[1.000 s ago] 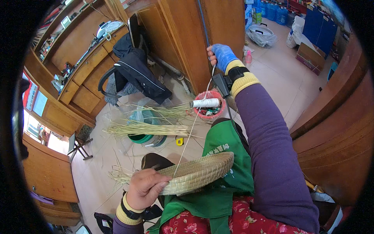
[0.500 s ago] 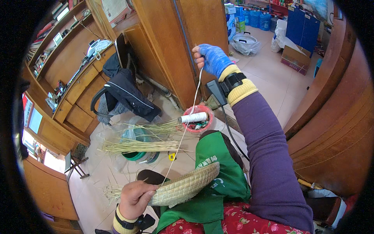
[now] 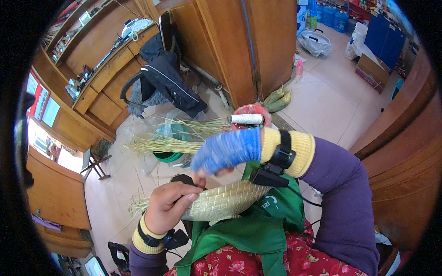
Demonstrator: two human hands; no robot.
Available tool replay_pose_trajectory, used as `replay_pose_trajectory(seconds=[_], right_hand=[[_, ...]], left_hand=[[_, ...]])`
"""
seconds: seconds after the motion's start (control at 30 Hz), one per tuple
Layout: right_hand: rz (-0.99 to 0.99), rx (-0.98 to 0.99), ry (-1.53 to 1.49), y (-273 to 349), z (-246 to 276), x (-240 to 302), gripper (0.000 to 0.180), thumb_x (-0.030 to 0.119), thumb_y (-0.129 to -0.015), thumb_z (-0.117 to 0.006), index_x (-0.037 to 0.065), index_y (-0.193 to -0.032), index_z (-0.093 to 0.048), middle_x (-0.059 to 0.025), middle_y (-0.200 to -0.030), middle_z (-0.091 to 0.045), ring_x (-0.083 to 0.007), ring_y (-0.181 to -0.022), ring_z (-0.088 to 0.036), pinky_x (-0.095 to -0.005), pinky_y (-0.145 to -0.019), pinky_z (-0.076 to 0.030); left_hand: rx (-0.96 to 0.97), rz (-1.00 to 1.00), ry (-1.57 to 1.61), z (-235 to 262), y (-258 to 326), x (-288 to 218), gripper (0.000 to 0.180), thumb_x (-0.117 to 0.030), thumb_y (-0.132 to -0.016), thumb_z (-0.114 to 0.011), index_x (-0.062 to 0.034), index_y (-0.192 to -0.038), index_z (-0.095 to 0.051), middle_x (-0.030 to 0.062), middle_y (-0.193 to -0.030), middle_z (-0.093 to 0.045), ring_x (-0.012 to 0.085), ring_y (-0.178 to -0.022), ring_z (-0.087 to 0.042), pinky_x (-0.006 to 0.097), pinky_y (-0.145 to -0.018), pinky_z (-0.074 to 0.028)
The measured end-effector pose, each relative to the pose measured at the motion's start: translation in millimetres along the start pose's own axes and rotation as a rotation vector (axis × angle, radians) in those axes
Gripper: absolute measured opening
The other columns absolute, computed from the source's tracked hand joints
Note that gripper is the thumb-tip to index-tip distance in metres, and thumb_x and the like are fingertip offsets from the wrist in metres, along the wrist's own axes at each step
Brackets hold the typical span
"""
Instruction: The person weaves a straw hat by hand, threading dried straw through the existing weave and securing it with a needle and thread. They repeatedly pull the straw tight, adjust the hat's shape, and continue the weaving process.
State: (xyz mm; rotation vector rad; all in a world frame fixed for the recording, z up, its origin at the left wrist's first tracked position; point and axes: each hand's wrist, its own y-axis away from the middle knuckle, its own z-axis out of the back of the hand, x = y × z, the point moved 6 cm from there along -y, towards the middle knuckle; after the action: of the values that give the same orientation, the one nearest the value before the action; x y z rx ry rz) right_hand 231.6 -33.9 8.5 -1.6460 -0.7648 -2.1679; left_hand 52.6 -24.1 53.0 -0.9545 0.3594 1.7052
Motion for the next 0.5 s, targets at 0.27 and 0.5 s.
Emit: replay_pose_trajectory(seconds=[0.27, 0.5], right_hand=[[0.013, 0.121, 0.178, -6.8, -11.4, -3.3, 0.038, 0.027, -0.093, -0.070, -0.001, -0.118, -0.067, -0.0137, -0.108, -0.070, -0.0203, -0.100, -0.064, -0.0319, -0.090, -0.049], [0.247, -0.158, 0.351, -12.3, -9.9, -0.3, 0.032, 0.031, -0.090, -0.071, 0.002, -0.104, -0.071, -0.0160, -0.095, -0.069, -0.0288, -0.092, -0.066, -0.0386, -0.081, -0.050]], left_hand=[[-0.082, -0.086, -0.014, 2.9, -1.2, 6.9, 0.012, -0.002, -0.089, -0.066, -0.0013, -0.101, -0.068, 0.0148, -0.081, -0.067, 0.0312, -0.069, -0.063, 0.038, -0.064, -0.050], [-0.124, 0.032, 0.057, 4.8, -0.7, 24.1, 0.008, -0.005, -0.088, -0.069, -0.0026, -0.095, -0.065, 0.0127, -0.072, -0.063, 0.0257, -0.059, -0.060, 0.034, -0.055, -0.046]])
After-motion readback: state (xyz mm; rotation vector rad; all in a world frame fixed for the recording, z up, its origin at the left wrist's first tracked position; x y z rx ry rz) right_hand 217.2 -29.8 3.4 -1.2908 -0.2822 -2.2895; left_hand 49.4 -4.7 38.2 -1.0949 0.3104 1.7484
